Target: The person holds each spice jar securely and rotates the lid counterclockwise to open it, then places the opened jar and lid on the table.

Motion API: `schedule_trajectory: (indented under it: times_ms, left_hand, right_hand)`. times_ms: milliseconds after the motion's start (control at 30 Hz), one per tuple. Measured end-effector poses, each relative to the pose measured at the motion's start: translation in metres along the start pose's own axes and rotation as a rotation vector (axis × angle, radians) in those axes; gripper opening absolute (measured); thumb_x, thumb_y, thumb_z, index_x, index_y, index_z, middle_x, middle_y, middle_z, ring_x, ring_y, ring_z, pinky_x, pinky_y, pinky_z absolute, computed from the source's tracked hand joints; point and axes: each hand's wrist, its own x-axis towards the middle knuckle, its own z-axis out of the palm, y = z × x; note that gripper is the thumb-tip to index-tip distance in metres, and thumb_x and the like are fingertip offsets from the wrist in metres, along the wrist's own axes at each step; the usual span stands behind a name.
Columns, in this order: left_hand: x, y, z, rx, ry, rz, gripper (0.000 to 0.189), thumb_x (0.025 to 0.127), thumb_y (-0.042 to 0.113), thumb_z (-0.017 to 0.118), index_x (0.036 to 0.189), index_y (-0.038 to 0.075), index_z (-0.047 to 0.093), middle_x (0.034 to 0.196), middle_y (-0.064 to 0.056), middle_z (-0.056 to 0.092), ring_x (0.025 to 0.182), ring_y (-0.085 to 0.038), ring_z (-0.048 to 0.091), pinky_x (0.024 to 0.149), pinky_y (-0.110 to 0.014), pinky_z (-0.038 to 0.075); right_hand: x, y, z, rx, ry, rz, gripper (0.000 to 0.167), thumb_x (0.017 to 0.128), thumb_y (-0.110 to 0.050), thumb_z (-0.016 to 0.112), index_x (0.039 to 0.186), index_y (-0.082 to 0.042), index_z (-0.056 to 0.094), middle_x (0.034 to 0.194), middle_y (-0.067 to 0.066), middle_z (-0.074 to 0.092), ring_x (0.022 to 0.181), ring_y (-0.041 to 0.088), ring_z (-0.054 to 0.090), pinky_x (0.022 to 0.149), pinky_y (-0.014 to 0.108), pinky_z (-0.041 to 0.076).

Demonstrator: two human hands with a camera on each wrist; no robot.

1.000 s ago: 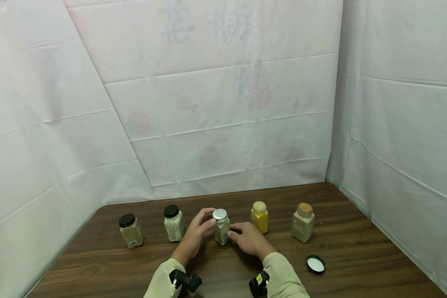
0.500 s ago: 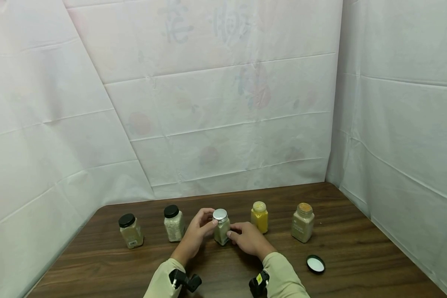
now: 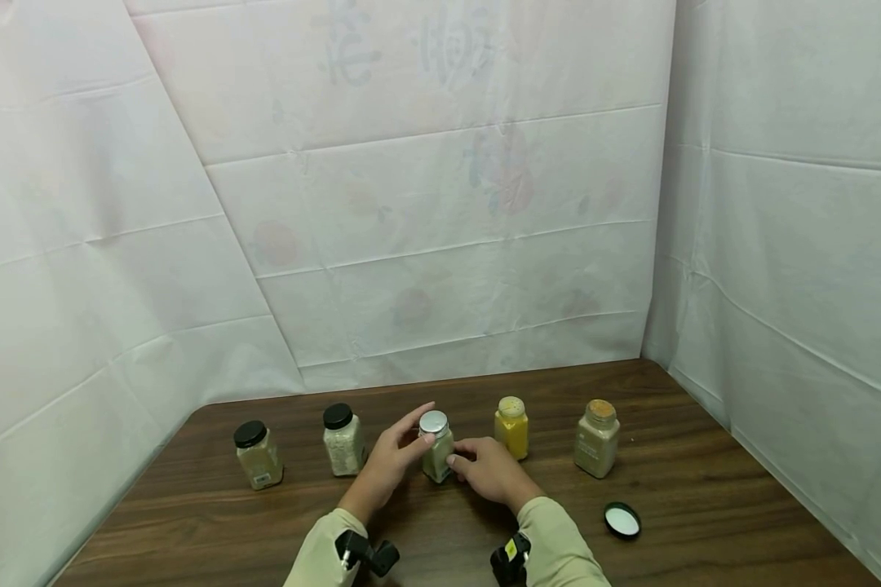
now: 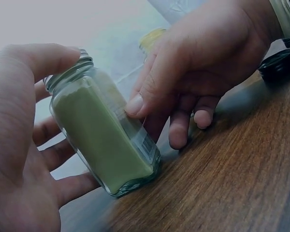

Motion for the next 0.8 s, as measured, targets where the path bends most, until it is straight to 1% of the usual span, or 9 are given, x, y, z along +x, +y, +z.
schedule_trajectory:
  times_ms: [67, 200, 367, 467, 633, 800]
  left_hand:
    - [-0.0001, -0.0005, 0.0001, 0.008, -0.005, -0.006, 0.051, 0.101, 0.026, 0.063, 0.150, 0.024, 0.047, 0.136, -0.008, 0.055, 0.118, -0.024, 0.055, 0.095, -0.038, 0.046]
    - [-0.0007, -0.0011, 0.0000, 0.009, -0.003, 0.000, 0.049, 0.101, 0.026, 0.063, 0.148, 0.021, 0.050, 0.135, -0.008, 0.057, 0.117, -0.023, 0.055, 0.093, -0.037, 0.047]
    - [-0.0014, -0.0007, -0.0009, -0.049, 0.003, 0.028, 0.047, 0.101, 0.020, 0.062, 0.145, 0.011, 0.052, 0.132, -0.012, 0.058, 0.116, -0.024, 0.055, 0.093, -0.034, 0.047]
    - [-0.0013, 0.0004, -0.0008, -0.101, 0.005, 0.039, 0.045, 0.101, 0.018, 0.060, 0.143, 0.004, 0.051, 0.133, -0.015, 0.056, 0.119, -0.025, 0.053, 0.092, -0.035, 0.048]
    - [-0.0006, 0.0016, 0.0002, -0.159, 0.023, 0.023, 0.041, 0.101, 0.016, 0.060, 0.139, 0.001, 0.053, 0.132, -0.019, 0.055, 0.121, -0.027, 0.052, 0.091, -0.038, 0.049]
    - [-0.0003, 0.0006, 0.0012, -0.154, 0.064, 0.009, 0.040, 0.098, 0.013, 0.065, 0.134, -0.001, 0.053, 0.129, -0.019, 0.058, 0.119, -0.027, 0.054, 0.095, -0.037, 0.046]
  right_hand:
    - [-0.0001, 0.0000, -0.0001, -0.005, 0.000, -0.002, 0.035, 0.103, -0.027, 0.058, 0.128, -0.002, 0.065, 0.082, 0.002, 0.064, 0.068, 0.017, 0.059, 0.060, 0.035, 0.049]
    - [-0.0004, -0.0004, -0.0003, -0.008, -0.001, 0.001, 0.035, 0.103, -0.027, 0.058, 0.128, -0.003, 0.065, 0.082, 0.001, 0.064, 0.068, 0.017, 0.059, 0.060, 0.035, 0.049]
    - [-0.0009, -0.0011, -0.0004, -0.005, 0.002, 0.008, 0.035, 0.103, -0.027, 0.058, 0.127, -0.002, 0.065, 0.082, 0.002, 0.064, 0.069, 0.017, 0.059, 0.061, 0.035, 0.049]
    - [-0.0012, -0.0014, -0.0005, 0.002, 0.009, 0.010, 0.035, 0.103, -0.027, 0.059, 0.127, -0.002, 0.065, 0.082, 0.002, 0.064, 0.069, 0.016, 0.059, 0.061, 0.035, 0.049]
    - [-0.0013, -0.0015, -0.0003, 0.002, 0.019, 0.012, 0.035, 0.103, -0.027, 0.059, 0.126, -0.002, 0.065, 0.082, 0.002, 0.064, 0.068, 0.016, 0.059, 0.060, 0.034, 0.049]
    - [-0.0013, -0.0019, 0.0001, -0.001, 0.016, 0.020, 0.037, 0.103, -0.028, 0.059, 0.128, -0.001, 0.065, 0.082, 0.002, 0.065, 0.068, 0.016, 0.059, 0.060, 0.035, 0.049]
